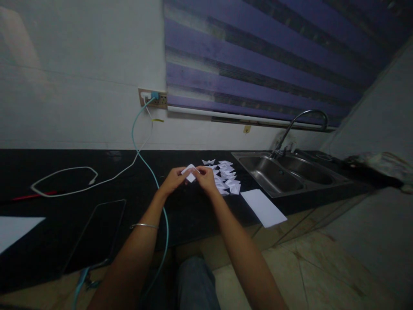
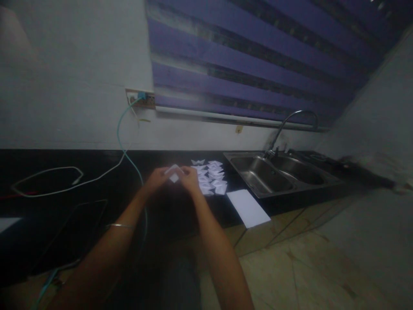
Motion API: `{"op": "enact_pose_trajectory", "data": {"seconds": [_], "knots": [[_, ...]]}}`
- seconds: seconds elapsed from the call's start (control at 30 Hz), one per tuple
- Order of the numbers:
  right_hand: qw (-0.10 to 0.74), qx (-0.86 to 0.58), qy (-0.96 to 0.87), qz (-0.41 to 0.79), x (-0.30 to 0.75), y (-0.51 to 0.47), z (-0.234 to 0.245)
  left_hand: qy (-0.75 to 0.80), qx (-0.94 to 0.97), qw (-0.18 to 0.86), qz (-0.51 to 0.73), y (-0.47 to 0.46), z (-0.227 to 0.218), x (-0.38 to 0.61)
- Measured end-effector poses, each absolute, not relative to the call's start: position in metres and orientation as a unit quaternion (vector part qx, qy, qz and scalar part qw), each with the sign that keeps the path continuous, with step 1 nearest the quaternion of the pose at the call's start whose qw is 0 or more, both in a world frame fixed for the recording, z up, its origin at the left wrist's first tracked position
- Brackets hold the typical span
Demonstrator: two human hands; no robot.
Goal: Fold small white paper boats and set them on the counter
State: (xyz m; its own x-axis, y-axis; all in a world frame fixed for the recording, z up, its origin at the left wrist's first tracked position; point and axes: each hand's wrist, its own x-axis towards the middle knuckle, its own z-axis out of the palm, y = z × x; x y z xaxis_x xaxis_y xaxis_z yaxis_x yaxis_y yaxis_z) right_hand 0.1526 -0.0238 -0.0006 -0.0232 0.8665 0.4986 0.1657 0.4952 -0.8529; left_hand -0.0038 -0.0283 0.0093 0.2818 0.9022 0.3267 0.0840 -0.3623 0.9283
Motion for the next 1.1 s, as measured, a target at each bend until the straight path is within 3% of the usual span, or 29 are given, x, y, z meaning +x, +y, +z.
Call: {"op": "enact_pose_trajectory", "data": {"seconds": [0.27,0.73,1.1], "knots": [[0.578,-0.379,-0.590,0.418,0.149,-0.025,-0.002,0.363,0.683,0.367,0.517,-0.023,0.008,-0.008],[0.579,-0.392,-0.614,0.367,0.154,-0.037,0.013,0.361,0.624,0.449,0.527,-0.031,0.017,-0.013],[0.584,-0.365,-0.578,0.438,0.152,-0.032,0.008,0.355,0.644,0.434,0.521,-0.030,0.016,-0.019]]}}
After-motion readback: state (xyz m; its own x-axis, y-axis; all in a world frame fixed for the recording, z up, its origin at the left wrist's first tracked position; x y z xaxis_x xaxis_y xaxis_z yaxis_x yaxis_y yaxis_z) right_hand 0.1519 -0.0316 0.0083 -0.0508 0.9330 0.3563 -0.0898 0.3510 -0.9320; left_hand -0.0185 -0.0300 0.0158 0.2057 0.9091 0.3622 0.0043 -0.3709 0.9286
